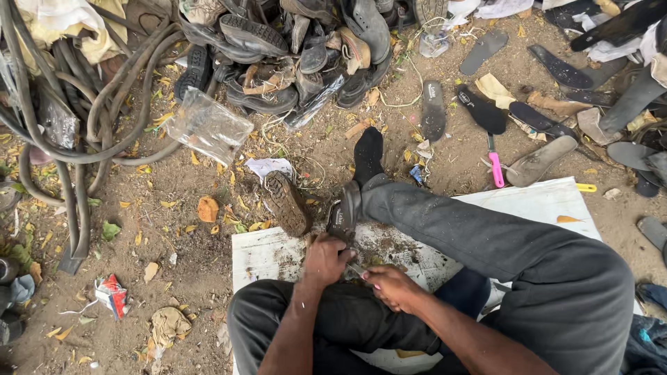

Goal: The person sits on the ground and uses a pink-handled knife to scrape and clean the sole of a black shoe. They repeatedly scrape the sole and edges, then place the shoe aside and pick up another shoe to continue the scraping process.

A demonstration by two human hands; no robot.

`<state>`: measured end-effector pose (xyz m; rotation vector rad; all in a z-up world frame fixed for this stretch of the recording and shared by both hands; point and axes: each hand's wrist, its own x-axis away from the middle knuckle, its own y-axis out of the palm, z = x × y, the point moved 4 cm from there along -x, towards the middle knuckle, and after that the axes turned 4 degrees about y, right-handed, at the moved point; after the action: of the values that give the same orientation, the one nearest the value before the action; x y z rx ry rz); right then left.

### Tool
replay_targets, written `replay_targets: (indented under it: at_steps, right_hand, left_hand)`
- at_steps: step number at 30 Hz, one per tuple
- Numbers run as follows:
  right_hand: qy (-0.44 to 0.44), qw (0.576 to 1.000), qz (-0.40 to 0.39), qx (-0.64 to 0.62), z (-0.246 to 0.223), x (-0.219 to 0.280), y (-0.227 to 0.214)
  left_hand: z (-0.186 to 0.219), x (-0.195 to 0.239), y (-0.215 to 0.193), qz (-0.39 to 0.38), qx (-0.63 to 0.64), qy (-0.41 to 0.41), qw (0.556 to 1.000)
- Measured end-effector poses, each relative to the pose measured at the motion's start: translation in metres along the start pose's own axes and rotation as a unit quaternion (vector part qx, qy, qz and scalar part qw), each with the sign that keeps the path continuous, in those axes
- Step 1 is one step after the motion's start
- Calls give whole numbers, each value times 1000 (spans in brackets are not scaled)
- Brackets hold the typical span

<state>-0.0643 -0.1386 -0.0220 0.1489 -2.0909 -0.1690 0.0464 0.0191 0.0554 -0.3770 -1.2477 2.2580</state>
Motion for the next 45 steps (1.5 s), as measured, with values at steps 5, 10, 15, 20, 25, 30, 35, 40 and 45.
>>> replay_targets:
  at_steps: [5, 10, 15, 20, 25, 30, 35, 40, 45]
  right_hand:
    - [-41, 999, 17, 17, -4, 4, 14]
    - [-52, 999, -4, -13, 35, 56, 23]
    - [-79, 992, 50, -84, 48, 56, 29]
    - [-81, 991, 83, -63, 51, 66, 59]
    - [-81, 984, 133, -92, 41, 57, 51]
    - [-99, 979, 166, -68, 42, 43, 54]
    - [-189, 954, 228, 53, 43, 75, 31]
    - [-394, 820, 257, 325, -20, 54, -4]
    - [-295, 781, 230, 500, -72, -22, -1]
  left_hand:
    - [1, 4, 22, 94, 64, 24, 993]
    - [5, -2, 21, 136, 200, 51, 969]
    - [12, -1, 51, 173, 396, -17, 902]
    - [8, 3, 76, 170, 598, -98, 777]
    - [9, -8, 93, 174, 763, -167, 600]
    - [16, 2, 82, 169, 802, -168, 547]
    - [3, 35, 72, 303, 643, -252, 656]
    - [-21, 49, 82, 305, 418, -383, 765]
    - [-35, 39, 89, 317, 241, -387, 832]
